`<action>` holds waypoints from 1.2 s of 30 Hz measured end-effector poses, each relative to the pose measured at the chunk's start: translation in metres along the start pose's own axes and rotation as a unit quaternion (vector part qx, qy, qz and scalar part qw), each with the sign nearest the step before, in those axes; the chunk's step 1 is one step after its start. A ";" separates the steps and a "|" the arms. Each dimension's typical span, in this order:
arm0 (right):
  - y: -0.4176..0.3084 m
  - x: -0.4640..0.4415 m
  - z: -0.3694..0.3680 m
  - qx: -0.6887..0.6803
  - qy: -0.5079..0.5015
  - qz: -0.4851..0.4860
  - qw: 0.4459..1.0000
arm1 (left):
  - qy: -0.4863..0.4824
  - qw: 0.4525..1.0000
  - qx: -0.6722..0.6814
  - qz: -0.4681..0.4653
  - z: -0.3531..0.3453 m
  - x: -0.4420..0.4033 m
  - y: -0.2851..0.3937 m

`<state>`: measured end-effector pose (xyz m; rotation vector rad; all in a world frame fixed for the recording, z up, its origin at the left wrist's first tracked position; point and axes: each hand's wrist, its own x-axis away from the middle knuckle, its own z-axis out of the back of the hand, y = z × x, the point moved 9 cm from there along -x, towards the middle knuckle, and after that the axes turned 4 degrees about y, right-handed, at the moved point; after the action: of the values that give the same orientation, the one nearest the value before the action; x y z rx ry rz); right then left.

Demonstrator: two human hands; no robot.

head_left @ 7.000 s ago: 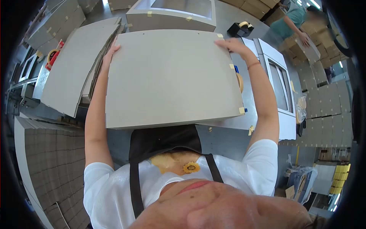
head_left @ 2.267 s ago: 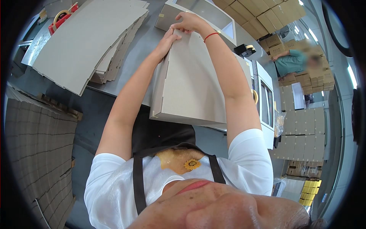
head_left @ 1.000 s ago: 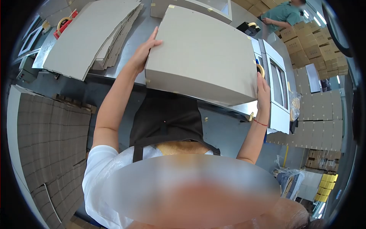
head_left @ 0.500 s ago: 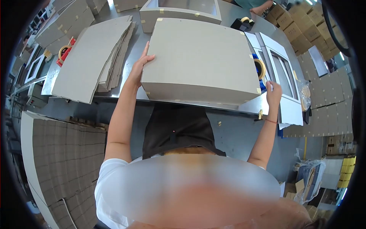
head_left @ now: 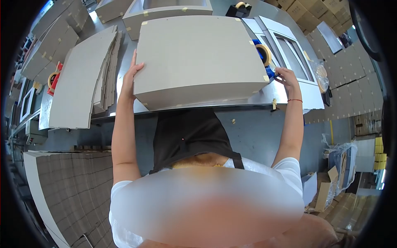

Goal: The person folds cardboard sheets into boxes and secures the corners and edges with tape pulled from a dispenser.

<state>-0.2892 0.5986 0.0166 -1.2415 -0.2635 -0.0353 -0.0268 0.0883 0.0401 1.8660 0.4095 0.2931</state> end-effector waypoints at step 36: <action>0.004 0.006 0.016 0.234 0.081 0.232 0.941 | -0.002 1.000 0.025 -0.011 -0.002 -0.001 0.002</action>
<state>-0.2852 0.6157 0.0188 -0.7943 0.1646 0.3159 -0.0279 0.0894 0.0431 1.9101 0.4382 0.2672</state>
